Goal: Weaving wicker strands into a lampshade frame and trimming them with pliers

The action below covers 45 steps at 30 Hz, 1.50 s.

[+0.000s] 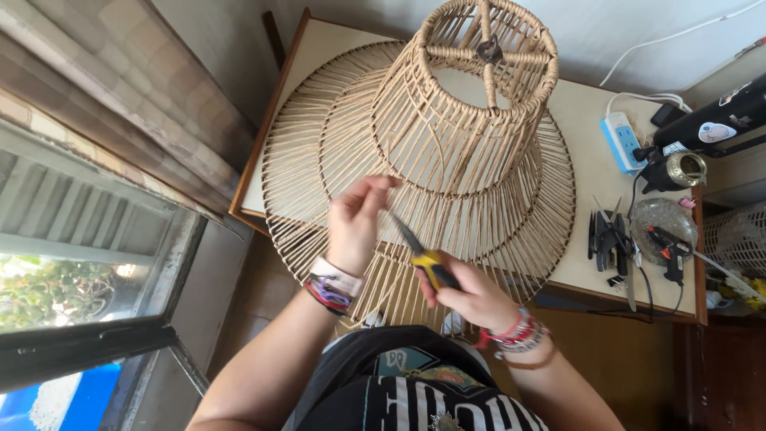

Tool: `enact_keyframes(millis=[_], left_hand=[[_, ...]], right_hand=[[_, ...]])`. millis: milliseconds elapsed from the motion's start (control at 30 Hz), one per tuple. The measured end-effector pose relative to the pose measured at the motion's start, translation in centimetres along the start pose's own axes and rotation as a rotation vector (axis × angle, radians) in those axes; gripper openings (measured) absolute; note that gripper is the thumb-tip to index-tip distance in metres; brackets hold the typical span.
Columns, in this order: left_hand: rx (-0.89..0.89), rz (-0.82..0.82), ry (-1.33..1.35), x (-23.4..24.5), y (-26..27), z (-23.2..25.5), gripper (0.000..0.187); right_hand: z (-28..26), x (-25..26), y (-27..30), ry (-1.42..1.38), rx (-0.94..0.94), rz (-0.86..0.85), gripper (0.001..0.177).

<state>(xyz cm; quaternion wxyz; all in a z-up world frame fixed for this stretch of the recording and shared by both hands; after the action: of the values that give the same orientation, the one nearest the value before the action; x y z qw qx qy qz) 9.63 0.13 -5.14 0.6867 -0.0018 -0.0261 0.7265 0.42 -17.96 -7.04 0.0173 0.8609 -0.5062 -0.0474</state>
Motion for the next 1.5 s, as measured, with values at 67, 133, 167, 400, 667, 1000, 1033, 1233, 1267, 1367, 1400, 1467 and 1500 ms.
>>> enact_keyframes(millis=[67,133,167,400,667,1000,1033,1233,1267,1367,1400,1467,1500], left_hand=[[-0.096,-0.008,-0.218,1.7,-1.7,-0.6,0.017],[-0.182,-0.012,-0.438,2.4,-3.2,-2.1,0.014],[-0.228,-0.042,-0.595,2.1,-3.8,-3.3,0.012],[-0.346,-0.138,-0.849,0.0,-6.7,-5.8,0.011],[-0.443,-0.204,-0.853,0.0,-8.4,-6.4,0.009],[-0.347,-0.343,-0.735,-0.8,-9.3,-6.3,0.009],[-0.349,-0.344,-0.734,-0.8,-9.3,-6.6,0.009],[-0.478,-0.253,-0.645,-0.5,-8.9,-6.6,0.015],[-0.546,-0.143,-0.592,-0.3,-7.7,-3.5,0.014],[-0.699,-0.159,-0.341,-3.4,-4.4,1.0,0.020],[-0.772,-0.289,-0.142,-5.1,-2.8,1.7,0.025],[-0.708,-0.287,-0.212,-7.2,-2.4,-2.2,0.017],[-0.646,-0.282,-0.284,-8.3,-2.3,-4.2,0.010]], right_hand=[[0.8,2.6,1.2,0.017,-0.026,0.096,0.038],[1.6,4.9,1.7,0.030,-0.060,0.186,0.038],[2.1,6.1,1.9,0.148,-0.098,0.294,0.038],[2.8,6.3,-1.7,0.080,-0.210,0.386,0.044],[2.4,4.9,-4.9,-0.035,-0.271,0.329,0.044],[4.2,5.4,-5.6,0.002,-0.282,0.349,0.042],[4.4,5.5,-5.7,0.003,-0.281,0.351,0.042],[3.8,6.3,-0.8,0.937,-0.313,0.538,0.035],[4.0,6.8,1.5,1.181,-0.321,0.654,0.044],[2.9,8.0,5.6,1.414,-0.253,0.790,0.057],[2.3,8.0,6.8,1.398,-0.190,0.806,0.059],[2.3,8.0,6.2,1.270,-0.170,0.766,0.051],[2.4,8.1,5.8,1.141,-0.144,0.726,0.043]])
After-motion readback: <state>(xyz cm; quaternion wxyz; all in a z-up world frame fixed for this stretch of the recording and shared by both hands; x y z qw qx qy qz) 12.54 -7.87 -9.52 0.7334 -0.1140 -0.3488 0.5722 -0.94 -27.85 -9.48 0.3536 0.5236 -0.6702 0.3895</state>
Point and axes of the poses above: each hand's wrist, its own y-axis away from the middle knuckle, its own x-axis out of the back of the hand, z = x × y, the point moved 3 cm from there along -y, towards the middle knuckle, and after that the axes turned 9 degrees about -y, right-handed, at the moved point
